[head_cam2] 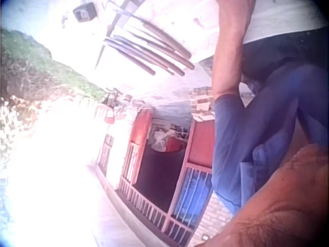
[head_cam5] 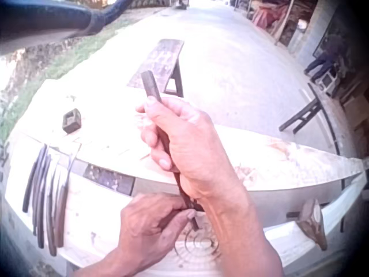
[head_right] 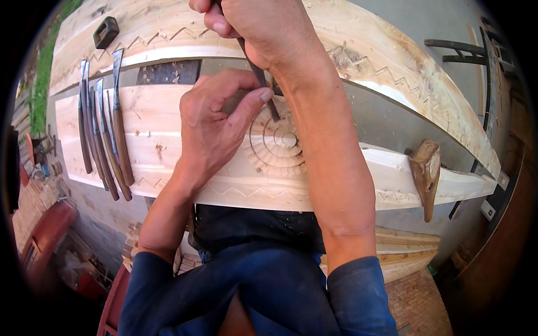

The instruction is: The person carves a spiral pattern into a large wooden plank using a chisel and a wooden mallet. The person positions the chisel, strikes it with the mallet to remove wood, and uses their fingers to clear shavings from the carving.

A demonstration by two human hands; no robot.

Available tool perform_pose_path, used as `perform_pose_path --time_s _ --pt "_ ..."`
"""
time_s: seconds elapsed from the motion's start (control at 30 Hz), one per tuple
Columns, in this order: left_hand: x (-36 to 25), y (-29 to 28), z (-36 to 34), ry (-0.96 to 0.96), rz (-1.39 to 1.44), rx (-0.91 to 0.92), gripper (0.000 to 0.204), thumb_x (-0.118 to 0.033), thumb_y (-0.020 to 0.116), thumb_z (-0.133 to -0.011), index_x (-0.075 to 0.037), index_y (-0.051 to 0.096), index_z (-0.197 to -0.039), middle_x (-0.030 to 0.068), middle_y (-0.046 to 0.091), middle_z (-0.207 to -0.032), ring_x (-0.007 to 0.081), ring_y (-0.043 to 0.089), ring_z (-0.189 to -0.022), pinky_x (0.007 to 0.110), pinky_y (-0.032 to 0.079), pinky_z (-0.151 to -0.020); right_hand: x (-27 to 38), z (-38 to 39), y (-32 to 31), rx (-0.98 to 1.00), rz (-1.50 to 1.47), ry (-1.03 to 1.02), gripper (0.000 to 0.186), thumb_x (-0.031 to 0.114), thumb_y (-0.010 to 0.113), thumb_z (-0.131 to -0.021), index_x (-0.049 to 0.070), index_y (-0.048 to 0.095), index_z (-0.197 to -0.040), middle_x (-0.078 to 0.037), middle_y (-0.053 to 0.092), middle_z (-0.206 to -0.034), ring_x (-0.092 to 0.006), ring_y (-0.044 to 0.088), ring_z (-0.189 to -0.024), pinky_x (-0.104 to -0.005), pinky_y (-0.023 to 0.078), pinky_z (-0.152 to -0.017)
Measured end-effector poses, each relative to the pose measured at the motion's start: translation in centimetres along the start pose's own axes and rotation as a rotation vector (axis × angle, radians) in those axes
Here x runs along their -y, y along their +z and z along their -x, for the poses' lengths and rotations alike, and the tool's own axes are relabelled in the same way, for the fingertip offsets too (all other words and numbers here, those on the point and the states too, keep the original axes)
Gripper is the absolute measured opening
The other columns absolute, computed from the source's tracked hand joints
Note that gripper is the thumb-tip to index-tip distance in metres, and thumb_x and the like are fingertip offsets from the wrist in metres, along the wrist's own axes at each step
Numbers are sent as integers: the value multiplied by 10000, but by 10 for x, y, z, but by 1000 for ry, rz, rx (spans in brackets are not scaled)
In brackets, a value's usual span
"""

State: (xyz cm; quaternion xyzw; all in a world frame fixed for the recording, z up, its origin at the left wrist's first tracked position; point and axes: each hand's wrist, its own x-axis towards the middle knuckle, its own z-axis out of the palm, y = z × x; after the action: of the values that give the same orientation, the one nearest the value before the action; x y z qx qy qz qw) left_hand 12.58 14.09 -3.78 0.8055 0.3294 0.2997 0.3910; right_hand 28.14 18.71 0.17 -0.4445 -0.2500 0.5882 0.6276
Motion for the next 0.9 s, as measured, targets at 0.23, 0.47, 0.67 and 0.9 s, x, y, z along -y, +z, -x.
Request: perform_pose_path --time_s 0.23,0.47,0.67,0.9 --pt "-1 -1 0 -28 1 3 110 -86 820 -900 -12 745 -930 93 732 -822 257 666 -741 358 512 -762 -2 2 -1 76 -5 -117 200 214 631 -1097 17 656 -1126 5 602 -752 -36 456 -503 -176 321 -429" --pt "12 7 2 98 17 -87 140 -117 833 -848 -57 708 -875 70 705 -842 281 629 -670 388 445 -682 -12 -4 7 22 60 -25 155 196 656 -1080 45 664 -1044 20 584 -710 -21 444 -503 -180 304 -430" --pt "11 7 1 55 11 -70 143 -122 822 -831 -47 701 -841 72 710 -881 297 638 -724 397 457 -717 -13 -4 14 -8 123 -7 155 187 673 -1068 38 685 -1025 27 585 -691 -29 436 -497 -196 308 -448" --pt "3 -3 0 -2 -4 12 131 -48 809 -859 27 705 -884 131 719 -920 336 689 -847 397 522 -813 -24 -5 12 -17 166 -35 187 180 687 -1058 27 715 -955 26 595 -674 -26 457 -512 -207 308 -454"
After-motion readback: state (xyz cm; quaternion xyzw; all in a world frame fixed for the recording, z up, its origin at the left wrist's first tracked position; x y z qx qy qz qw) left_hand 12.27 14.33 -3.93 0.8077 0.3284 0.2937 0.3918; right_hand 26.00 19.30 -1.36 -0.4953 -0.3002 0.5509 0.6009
